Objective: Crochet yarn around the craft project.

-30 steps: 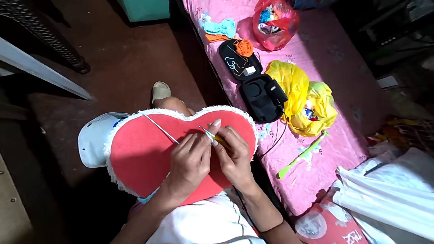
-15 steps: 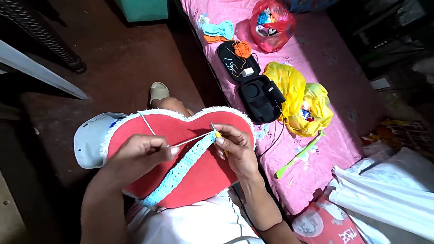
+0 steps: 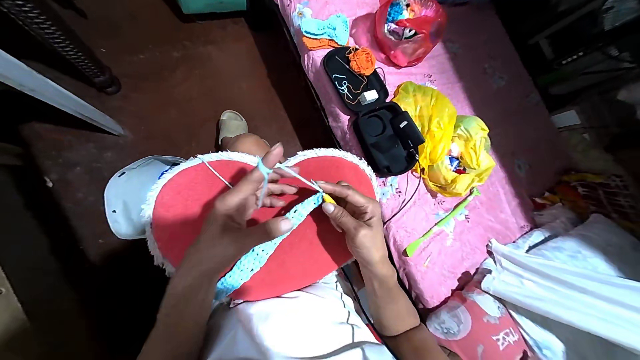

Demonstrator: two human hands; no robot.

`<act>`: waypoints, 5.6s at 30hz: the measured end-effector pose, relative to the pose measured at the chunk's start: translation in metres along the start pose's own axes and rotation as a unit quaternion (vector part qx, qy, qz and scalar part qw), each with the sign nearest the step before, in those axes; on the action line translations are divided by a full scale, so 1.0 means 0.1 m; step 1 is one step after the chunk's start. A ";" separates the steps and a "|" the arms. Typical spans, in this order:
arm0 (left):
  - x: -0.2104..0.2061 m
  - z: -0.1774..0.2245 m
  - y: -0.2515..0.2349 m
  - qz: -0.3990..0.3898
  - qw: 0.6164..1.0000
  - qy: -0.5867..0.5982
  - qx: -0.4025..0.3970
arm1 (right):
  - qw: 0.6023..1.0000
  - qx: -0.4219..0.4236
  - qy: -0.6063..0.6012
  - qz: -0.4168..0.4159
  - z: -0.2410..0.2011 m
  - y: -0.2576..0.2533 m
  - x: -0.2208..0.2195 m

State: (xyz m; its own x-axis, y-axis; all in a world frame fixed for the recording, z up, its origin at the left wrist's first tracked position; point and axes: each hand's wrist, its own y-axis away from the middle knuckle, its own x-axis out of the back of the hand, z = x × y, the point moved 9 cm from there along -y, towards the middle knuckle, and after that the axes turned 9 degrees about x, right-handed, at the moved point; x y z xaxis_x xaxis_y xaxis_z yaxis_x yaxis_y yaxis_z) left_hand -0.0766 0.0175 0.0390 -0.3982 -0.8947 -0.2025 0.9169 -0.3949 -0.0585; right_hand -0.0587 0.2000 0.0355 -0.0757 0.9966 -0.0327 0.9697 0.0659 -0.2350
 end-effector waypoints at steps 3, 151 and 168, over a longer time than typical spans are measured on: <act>-0.18 -0.19 -0.08 0.083 0.990 -0.080 0.084 | 0.998 0.005 0.064 -0.006 -0.01 0.04 0.07; -0.55 -0.07 0.10 0.267 0.837 -0.473 -0.071 | 0.841 0.143 0.518 -0.065 -0.12 0.23 -0.17; -0.36 -0.24 0.12 0.281 0.945 -0.168 -0.032 | 0.985 -0.026 0.169 -0.015 0.05 0.05 -0.14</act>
State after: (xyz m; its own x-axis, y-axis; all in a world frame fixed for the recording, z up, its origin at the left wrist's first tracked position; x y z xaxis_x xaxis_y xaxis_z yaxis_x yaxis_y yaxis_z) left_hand -0.0507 0.0501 0.0225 0.1745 -0.9794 0.1016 0.9818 0.1651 -0.0943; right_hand -0.0540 0.1866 0.0294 -0.0317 0.9534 0.3001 0.9796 0.0893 -0.1801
